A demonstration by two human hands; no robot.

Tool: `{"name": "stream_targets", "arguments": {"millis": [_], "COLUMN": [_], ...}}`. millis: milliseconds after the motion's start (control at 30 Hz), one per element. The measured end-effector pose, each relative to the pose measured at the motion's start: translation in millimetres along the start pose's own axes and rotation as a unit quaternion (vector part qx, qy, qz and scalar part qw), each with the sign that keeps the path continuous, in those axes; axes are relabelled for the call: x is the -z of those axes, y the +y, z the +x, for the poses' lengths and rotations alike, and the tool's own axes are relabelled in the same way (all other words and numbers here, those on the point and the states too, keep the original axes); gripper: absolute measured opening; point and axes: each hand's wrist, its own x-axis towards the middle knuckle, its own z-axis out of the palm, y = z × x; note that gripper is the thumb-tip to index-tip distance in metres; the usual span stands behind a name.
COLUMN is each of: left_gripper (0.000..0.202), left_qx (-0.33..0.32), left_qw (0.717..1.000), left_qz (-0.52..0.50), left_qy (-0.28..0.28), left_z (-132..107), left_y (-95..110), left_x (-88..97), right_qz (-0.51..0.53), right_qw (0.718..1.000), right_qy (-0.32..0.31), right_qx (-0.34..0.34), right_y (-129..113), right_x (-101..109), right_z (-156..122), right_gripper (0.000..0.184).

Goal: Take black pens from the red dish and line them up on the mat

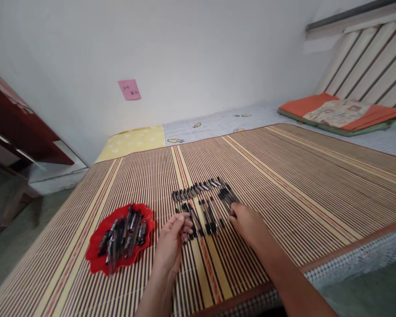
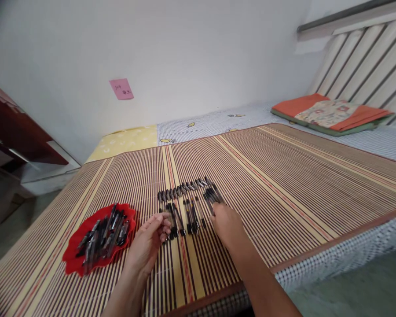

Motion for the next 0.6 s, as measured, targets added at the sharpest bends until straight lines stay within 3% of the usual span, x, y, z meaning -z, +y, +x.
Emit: {"name": "stream_targets", "arguments": {"millis": [133,267,367,467,533,600], "left_gripper": [0.033,0.032,0.034,0.041,0.041,0.039], "left_qx": [-0.002,0.000,0.005,0.002,-0.014,-0.031], "left_qw": [1.000,1.000,1.000,1.000,0.999,0.998], "left_qz": [0.001,0.001,-0.001,-0.001,-0.011,-0.029], "left_qy": [-0.002,-0.009,-0.007,0.008,0.027,0.046], "left_z": [-1,-3,-4,-2,0,2], "left_y": [0,1,0,-3,-6,-8], "left_x": [-1.2,-4.3,-6.9,-7.5,-6.1,-3.7], "right_qz": [0.039,0.191,0.320,0.451,0.497,0.510], "right_qw": [0.999,0.981,0.947,0.888,0.857,0.843], "right_qy": [0.005,0.037,0.014,-0.054,-0.093,-0.121], "right_qx": [-0.014,0.010,0.028,0.067,0.103,0.125], "right_y": [0,3,-3,-28,-49,-67], "right_x": [-2,-8,-14,-19,-21,-21], "right_z": [2,5,2,-11,-24,-34], "right_gripper": [0.008,0.010,0.009,0.013,0.010,0.006]}}
